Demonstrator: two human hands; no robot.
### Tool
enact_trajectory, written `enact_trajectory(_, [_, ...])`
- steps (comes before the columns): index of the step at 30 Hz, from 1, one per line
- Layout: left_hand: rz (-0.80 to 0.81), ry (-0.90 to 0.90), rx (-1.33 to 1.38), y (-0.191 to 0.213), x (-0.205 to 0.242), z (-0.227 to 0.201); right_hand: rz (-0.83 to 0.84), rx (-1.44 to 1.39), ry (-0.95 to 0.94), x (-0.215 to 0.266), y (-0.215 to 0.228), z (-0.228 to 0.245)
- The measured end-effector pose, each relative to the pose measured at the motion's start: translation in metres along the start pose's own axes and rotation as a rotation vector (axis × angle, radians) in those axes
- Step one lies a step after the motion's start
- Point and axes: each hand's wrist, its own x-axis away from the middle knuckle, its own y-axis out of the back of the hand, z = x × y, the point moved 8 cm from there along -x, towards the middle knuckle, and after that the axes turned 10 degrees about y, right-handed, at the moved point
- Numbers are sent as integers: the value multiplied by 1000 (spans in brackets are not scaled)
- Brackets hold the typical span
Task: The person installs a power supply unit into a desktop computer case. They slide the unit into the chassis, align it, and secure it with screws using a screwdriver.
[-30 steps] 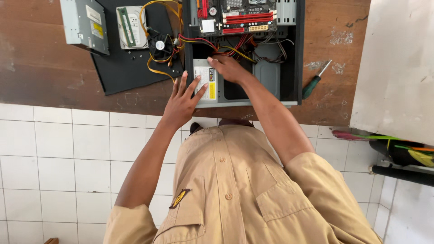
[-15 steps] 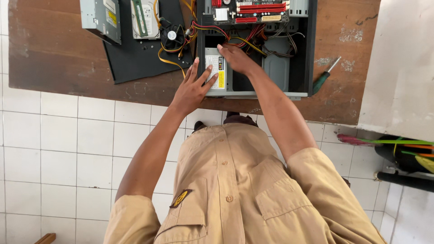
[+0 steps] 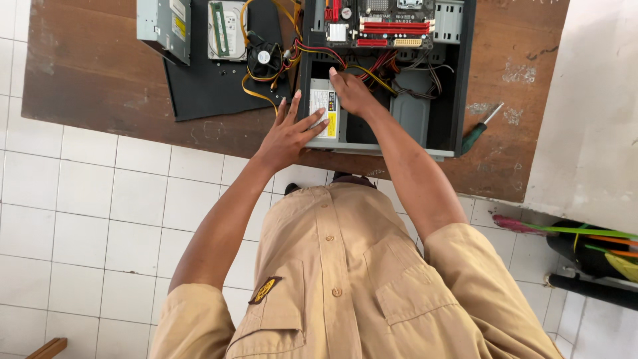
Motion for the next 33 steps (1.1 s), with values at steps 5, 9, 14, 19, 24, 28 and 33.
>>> enact_trajectory(5, [40,7,-13,9,-2,-3,70,64,-41,-3,4,18])
enact_trajectory(9, [74,-4,-15,9,-3,-3,167,143,-191,-3,10,38])
enact_trajectory(14, [-105,3,-88,21,-1,-13,459,232,-229,-15,13,83])
enact_trajectory(19, [-373,25,-224,41,5,-34,668,216,-194,-33,3,63])
enact_trajectory(24, [-475,46,-219,57,5,-39,680,174,-129,-45,-4,19])
enact_trajectory(28, [-409,19,-197,51,4,-32,624,76,-237,-36,-3,44])
enact_trajectory(33, [-340,28,-193,60,3,-35,585,-137,-341,-34,-2,62])
